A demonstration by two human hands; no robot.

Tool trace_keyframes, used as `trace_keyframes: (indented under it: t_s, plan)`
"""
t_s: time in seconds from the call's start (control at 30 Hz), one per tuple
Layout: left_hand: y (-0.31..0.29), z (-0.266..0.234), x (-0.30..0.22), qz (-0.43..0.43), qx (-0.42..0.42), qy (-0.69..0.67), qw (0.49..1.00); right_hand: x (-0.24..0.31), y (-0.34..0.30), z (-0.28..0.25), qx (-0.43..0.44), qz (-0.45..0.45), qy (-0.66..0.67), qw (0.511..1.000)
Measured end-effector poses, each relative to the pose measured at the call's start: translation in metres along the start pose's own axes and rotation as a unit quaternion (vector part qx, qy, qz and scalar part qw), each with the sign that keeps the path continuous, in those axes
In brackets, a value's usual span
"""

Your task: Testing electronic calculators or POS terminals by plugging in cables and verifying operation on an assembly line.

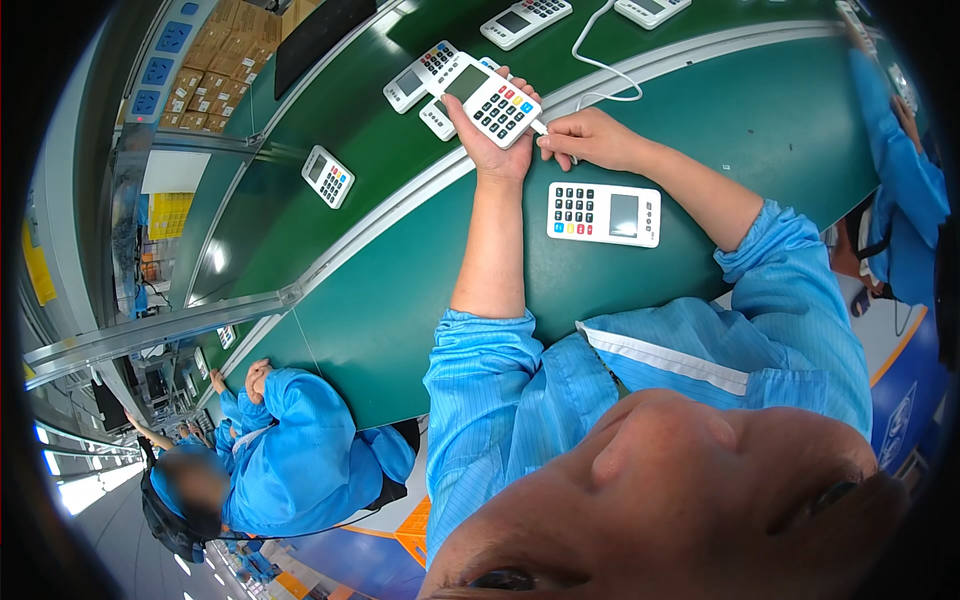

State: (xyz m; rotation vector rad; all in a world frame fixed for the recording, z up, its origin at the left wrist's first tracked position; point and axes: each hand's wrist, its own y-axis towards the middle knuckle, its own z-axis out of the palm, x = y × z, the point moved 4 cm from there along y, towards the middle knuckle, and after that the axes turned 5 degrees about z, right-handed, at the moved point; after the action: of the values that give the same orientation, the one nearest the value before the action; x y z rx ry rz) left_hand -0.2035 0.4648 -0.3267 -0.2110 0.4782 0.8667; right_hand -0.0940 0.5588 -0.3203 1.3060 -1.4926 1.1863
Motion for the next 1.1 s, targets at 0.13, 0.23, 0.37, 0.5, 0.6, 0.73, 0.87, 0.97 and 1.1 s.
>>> trace_keyframes:
  t_s: [0.13,0.23,0.37,0.5,0.6,0.73,0.87,0.97,1.1]
  plan:
    - [0.002,-0.004,0.0,0.0,0.002,-0.017,1.0,0.001,-0.001,0.0,-0.026,-0.017,0.011,0.999]
    - [0.005,-0.004,0.0,0.005,0.018,-0.012,1.0,-0.001,0.001,0.0,-0.036,-0.001,0.037,0.999]
    - [0.001,0.004,0.003,0.017,0.039,0.049,0.998,-0.005,0.004,-0.004,-0.03,-0.02,0.088,0.995]
    - [-0.006,0.019,0.012,0.028,0.108,0.108,0.988,-0.015,0.008,-0.014,-0.005,0.0,0.191,0.982]
    - [-0.003,0.022,0.017,0.039,0.089,0.169,0.981,-0.018,0.01,-0.016,0.032,0.028,0.299,0.953]
    - [0.022,0.026,0.016,0.01,0.068,0.101,0.993,-0.006,0.001,-0.015,-0.034,-0.031,0.301,0.952]
    - [0.064,0.026,-0.018,0.086,-0.04,-0.088,0.992,-0.001,-0.028,-0.012,-0.056,-0.079,0.104,0.99]
    - [0.079,0.026,-0.014,0.006,-0.05,0.136,0.989,-0.014,-0.036,-0.035,-0.093,-0.029,0.166,0.981]
    - [0.093,0.037,0.038,-0.149,0.114,0.345,0.92,-0.025,-0.025,-0.073,-0.192,-0.046,0.184,0.963]
